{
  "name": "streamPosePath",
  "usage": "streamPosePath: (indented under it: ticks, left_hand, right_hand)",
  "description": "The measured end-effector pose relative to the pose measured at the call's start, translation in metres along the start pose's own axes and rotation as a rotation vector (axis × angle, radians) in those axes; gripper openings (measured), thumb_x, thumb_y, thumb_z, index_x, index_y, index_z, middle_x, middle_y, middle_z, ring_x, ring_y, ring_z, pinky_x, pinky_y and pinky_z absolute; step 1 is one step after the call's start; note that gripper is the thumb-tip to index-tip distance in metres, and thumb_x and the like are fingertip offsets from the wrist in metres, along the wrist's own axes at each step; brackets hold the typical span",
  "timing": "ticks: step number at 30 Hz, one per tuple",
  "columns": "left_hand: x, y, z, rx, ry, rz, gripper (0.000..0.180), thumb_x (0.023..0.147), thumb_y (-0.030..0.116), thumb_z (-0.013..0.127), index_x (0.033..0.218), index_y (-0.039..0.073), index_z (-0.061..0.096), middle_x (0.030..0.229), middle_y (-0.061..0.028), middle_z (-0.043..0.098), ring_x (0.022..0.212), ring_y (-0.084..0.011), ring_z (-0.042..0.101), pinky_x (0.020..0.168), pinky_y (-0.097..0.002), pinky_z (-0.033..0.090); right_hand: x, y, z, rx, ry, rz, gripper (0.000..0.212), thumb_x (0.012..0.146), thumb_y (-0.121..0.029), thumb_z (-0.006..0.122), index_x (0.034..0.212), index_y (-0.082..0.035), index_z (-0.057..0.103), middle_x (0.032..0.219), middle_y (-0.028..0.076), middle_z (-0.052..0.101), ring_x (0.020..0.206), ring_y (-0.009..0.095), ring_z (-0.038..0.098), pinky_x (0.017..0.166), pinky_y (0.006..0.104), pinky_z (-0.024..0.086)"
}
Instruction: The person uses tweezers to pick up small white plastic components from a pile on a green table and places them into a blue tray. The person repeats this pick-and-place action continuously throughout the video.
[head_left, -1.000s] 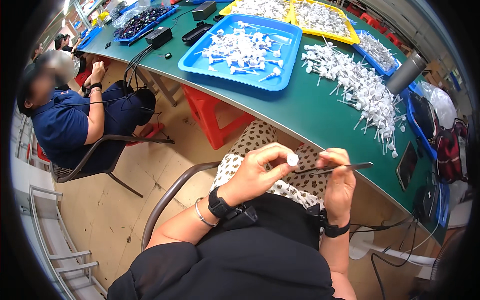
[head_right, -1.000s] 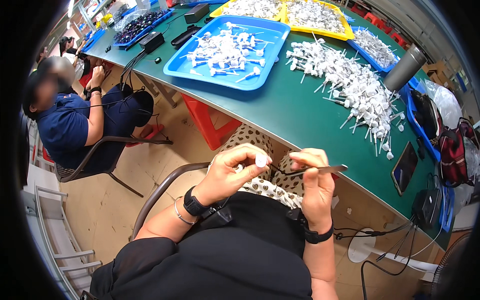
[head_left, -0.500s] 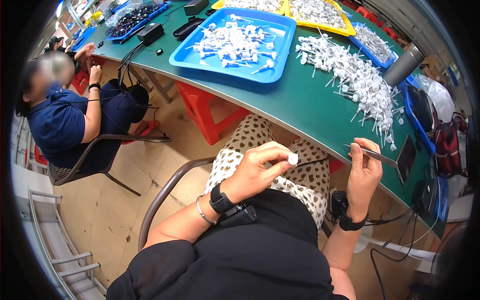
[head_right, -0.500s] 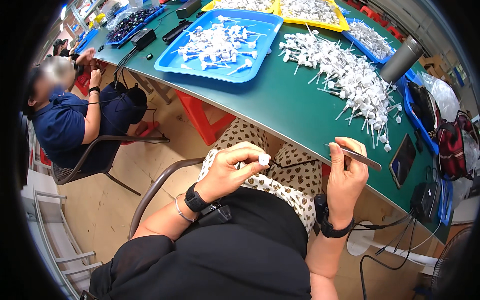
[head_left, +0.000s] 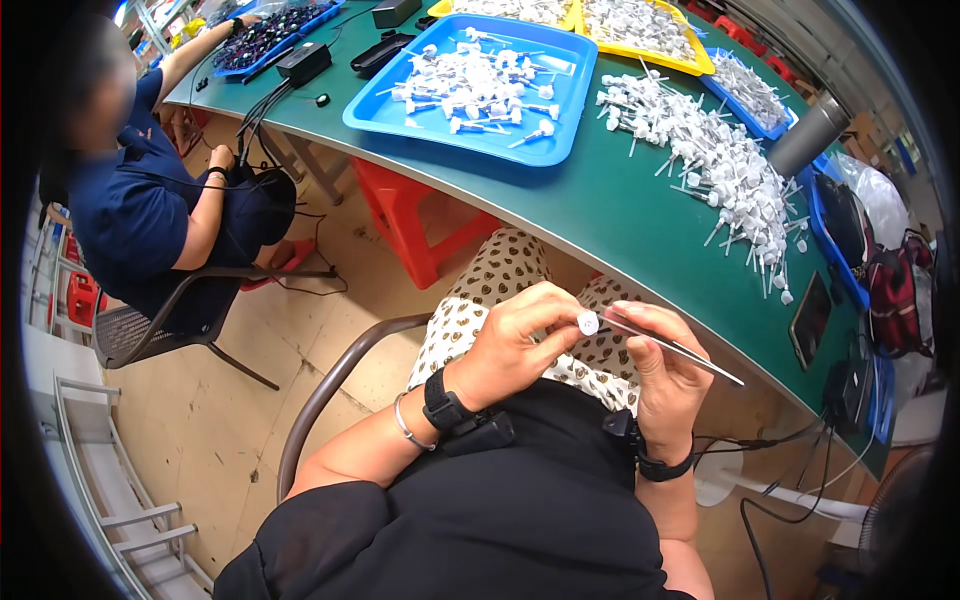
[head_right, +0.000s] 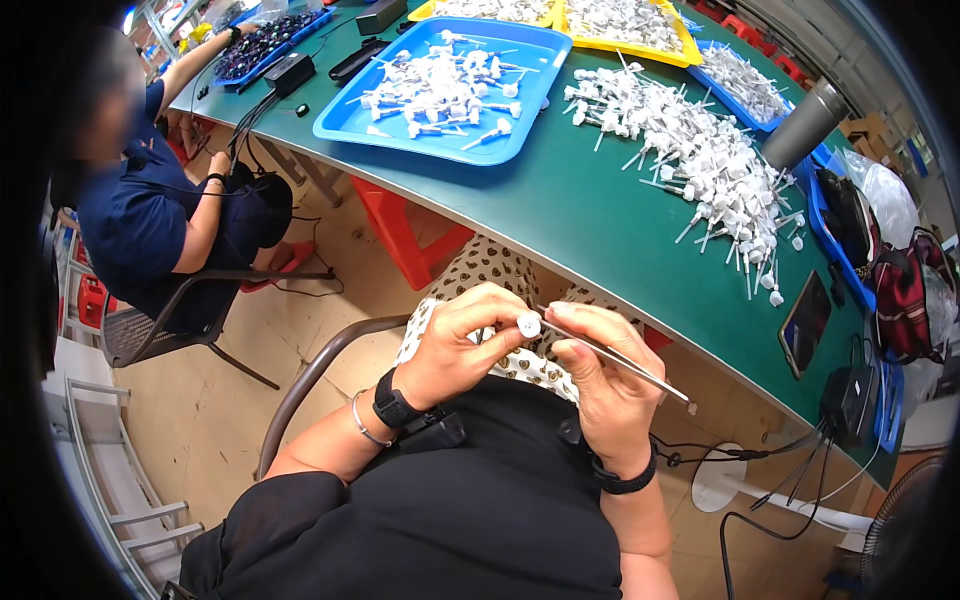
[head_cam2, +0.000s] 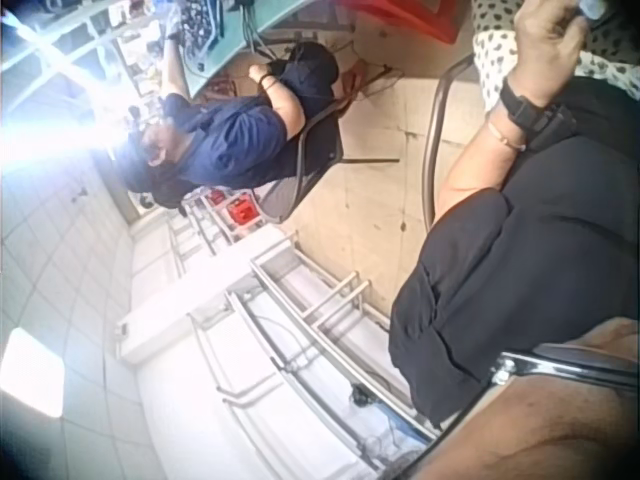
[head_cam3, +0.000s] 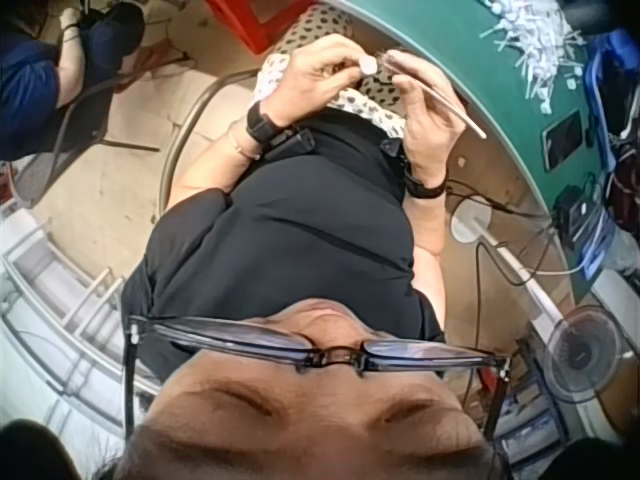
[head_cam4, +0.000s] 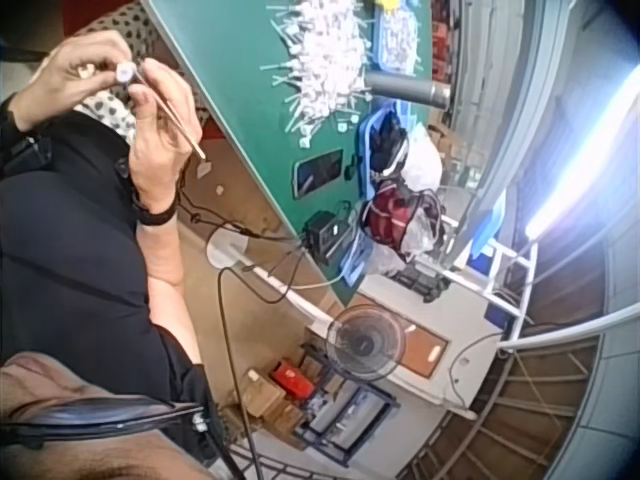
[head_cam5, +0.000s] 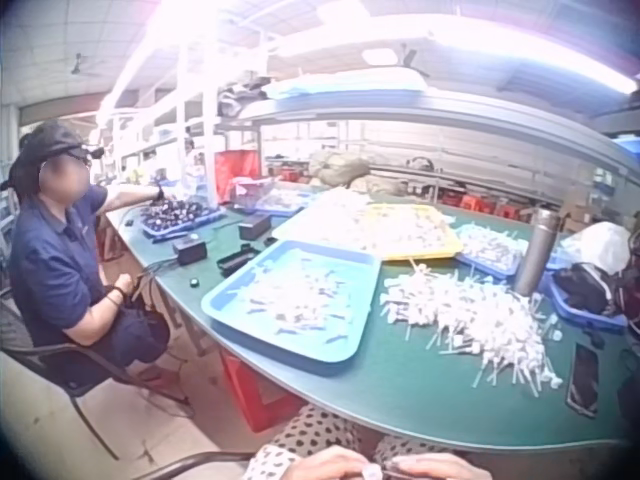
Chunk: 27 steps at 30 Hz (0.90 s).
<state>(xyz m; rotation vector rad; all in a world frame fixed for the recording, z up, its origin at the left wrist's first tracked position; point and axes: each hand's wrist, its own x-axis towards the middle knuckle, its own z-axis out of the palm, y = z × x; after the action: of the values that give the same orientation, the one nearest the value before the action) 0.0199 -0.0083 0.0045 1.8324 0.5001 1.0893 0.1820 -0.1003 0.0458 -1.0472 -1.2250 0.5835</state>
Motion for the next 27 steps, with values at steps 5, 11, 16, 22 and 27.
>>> streamPosePath:
  ticks: [5,11,16,22,27]
  left_hand:
    - [0.000,-0.002,0.002,0.004,0.025,0.016,0.018,0.085,-0.005,0.071,0.102,0.001,0.071,0.095,-0.0081,0.067,0.076,-0.0160,0.064,0.064,-0.0279,0.051]
    - [-0.002,0.000,0.001,0.020,0.009,-0.013,0.017,0.086,-0.003,0.073,0.102,0.001,0.072,0.097,-0.0091,0.068,0.081,-0.0161,0.065,0.067,-0.0269,0.051]
    - [-0.001,0.000,0.002,0.029,0.020,0.021,0.016,0.084,-0.003,0.073,0.099,0.002,0.071,0.095,-0.0093,0.068,0.081,-0.0193,0.067,0.067,-0.0285,0.052]
    - [-0.001,0.003,0.001,0.033,0.014,0.005,0.016,0.084,-0.003,0.073,0.099,0.003,0.071,0.094,-0.0087,0.068,0.081,-0.0194,0.067,0.067,-0.0293,0.052]
    - [-0.002,0.001,0.001,0.046,0.011,0.009,0.016,0.085,-0.003,0.073,0.099,0.003,0.071,0.094,-0.0089,0.068,0.081,-0.0196,0.067,0.067,-0.0293,0.052]
  right_hand:
    - [-0.005,0.003,0.007,-0.025,0.033,0.014,0.021,0.091,-0.003,0.072,0.110,0.007,0.069,0.108,0.017,0.072,0.093,0.020,0.071,0.081,0.0296,0.058]
    - [-0.006,0.005,0.011,-0.119,0.057,-0.029,0.017,0.090,0.001,0.072,0.106,0.007,0.070,0.102,0.016,0.074,0.088,0.020,0.072,0.078,0.0291,0.060]
    - [-0.005,0.004,0.013,-0.165,0.060,-0.036,0.014,0.091,0.001,0.071,0.103,0.007,0.070,0.098,0.015,0.074,0.083,0.019,0.072,0.074,0.0288,0.060]
    - [-0.005,0.002,0.013,-0.151,0.054,-0.003,0.013,0.092,0.001,0.070,0.104,0.007,0.069,0.100,0.014,0.074,0.083,0.017,0.072,0.074,0.0274,0.059]
    - [-0.006,0.004,0.013,-0.132,0.067,0.015,0.013,0.093,0.001,0.069,0.104,0.006,0.069,0.101,0.013,0.073,0.084,0.015,0.070,0.076,0.0261,0.057]
